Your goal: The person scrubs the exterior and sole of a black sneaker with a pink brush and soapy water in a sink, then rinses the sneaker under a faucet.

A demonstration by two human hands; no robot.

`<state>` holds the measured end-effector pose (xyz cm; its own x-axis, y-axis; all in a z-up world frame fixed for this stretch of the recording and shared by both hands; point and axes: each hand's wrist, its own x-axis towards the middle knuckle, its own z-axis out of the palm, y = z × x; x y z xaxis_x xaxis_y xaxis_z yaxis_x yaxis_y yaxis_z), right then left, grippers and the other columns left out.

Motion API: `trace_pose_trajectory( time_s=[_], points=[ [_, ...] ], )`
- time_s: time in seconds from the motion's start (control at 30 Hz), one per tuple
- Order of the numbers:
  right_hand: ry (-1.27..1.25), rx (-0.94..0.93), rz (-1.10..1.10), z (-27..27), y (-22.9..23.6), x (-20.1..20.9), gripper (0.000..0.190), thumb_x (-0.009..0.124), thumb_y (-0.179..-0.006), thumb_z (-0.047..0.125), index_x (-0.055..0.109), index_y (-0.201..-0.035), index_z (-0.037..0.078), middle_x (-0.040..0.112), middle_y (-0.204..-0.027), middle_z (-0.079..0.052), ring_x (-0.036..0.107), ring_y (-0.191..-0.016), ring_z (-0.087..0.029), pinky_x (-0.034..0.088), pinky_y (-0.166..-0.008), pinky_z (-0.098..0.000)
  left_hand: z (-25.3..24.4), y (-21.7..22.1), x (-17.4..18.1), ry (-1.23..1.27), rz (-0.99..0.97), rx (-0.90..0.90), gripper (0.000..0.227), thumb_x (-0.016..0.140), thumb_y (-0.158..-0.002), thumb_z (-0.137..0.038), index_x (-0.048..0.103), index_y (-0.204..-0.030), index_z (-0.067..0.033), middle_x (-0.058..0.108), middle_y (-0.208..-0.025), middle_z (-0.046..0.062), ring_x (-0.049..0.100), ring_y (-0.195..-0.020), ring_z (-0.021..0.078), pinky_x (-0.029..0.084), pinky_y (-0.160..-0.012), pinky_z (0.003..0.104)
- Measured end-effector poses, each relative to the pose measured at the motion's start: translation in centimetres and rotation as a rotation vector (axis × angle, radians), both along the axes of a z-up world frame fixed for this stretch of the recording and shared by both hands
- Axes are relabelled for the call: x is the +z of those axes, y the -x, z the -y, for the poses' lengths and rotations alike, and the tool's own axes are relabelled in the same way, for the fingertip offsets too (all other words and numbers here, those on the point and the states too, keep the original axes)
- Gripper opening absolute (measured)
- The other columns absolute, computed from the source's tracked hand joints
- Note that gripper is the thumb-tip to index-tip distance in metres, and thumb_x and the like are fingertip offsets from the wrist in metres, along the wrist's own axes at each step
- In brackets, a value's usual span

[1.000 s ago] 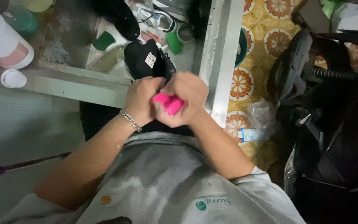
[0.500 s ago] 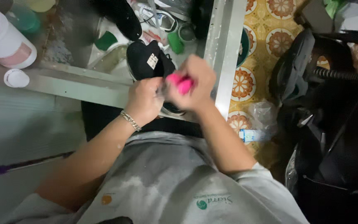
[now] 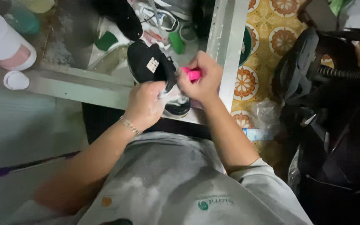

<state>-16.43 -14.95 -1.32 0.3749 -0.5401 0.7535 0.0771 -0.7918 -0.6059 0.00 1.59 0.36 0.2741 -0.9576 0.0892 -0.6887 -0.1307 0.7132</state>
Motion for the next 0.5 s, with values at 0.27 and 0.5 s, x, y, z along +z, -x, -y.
trace_pose_trajectory(
  time_s=[0.27,0.5],
  points=[
    [-0.047,-0.016,-0.027,1.3,0.6,-1.9,0.037,0.100,-0.098,0.030,0.071,-0.090,0.008,0.063,-0.071,-0.014,0.062,-0.055,-0.036,0.049,-0.056,-0.0438,0.2,-0.5,-4.0,0.029,0.009,0.000,0.012,0.082,-0.095,-0.017,0.078,-0.087,-0.0081,0.069,-0.066,0.012,0.077,-0.069,0.0453,0.063,-0.065,0.050],
    [0.036,-0.032,-0.045,-1.4,-0.8,0.6,0.029,0.088,-0.089,0.024,0.061,-0.078,0.019,0.054,-0.065,-0.002,0.055,-0.054,-0.032,0.044,-0.058,-0.0402,0.2,-0.8,-2.9,-0.013,0.042,-0.029,0.015,0.081,-0.097,-0.019,0.075,-0.084,-0.0125,0.071,-0.068,0.011,0.079,-0.072,0.0440,0.064,-0.069,0.051]
  ],
)
